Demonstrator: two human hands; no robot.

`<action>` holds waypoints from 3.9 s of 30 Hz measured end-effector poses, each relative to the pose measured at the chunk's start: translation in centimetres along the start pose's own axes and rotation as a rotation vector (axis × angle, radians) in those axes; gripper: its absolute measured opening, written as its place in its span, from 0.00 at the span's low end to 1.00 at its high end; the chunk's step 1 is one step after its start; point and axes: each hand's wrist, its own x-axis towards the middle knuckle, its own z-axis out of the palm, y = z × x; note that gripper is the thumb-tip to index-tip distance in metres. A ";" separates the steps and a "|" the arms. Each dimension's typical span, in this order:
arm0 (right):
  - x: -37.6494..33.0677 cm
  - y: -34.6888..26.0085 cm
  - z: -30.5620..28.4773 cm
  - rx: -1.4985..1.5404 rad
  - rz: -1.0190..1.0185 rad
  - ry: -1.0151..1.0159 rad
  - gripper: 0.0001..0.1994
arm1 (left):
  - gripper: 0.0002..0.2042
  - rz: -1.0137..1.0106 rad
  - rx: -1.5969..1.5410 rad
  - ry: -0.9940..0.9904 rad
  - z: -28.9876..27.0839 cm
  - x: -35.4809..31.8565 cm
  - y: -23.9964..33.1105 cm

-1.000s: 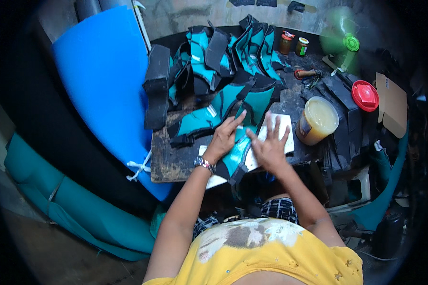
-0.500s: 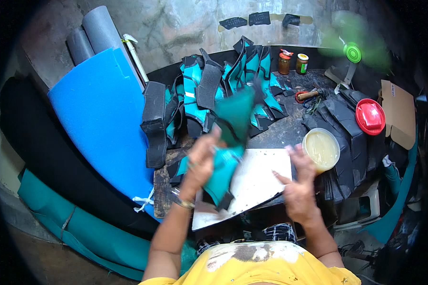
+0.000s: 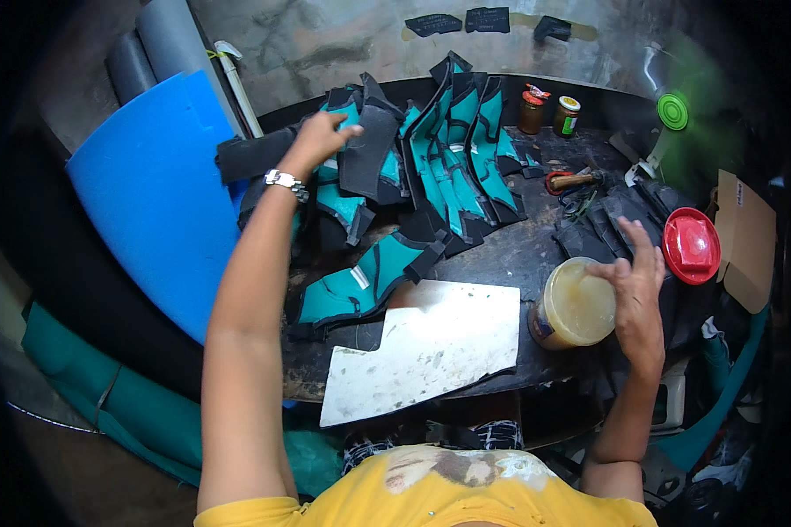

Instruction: The person repeatedly picks teal and black footwear parts from a table, aligns them on a white template, and presses them together by hand. They place finished units into a cardboard box and continue the cycle with additional parts.

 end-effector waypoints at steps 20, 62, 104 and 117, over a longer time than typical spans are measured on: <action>-6.3 1.8 -0.5 0.310 0.162 -0.063 0.28 | 0.06 0.219 -0.198 0.523 2.4 -14.3 7.7; -9.0 -6.4 8.2 0.869 -0.162 0.025 0.33 | 0.08 -0.006 -0.079 -0.296 0.8 -24.3 12.9; -10.0 -9.5 16.0 -0.176 -0.213 -0.192 0.38 | 0.17 -0.055 -0.242 -0.613 5.9 -25.5 11.6; -11.7 -8.9 13.9 0.080 -0.356 -0.225 0.23 | 0.19 -0.025 -0.201 -0.641 6.0 -24.9 11.9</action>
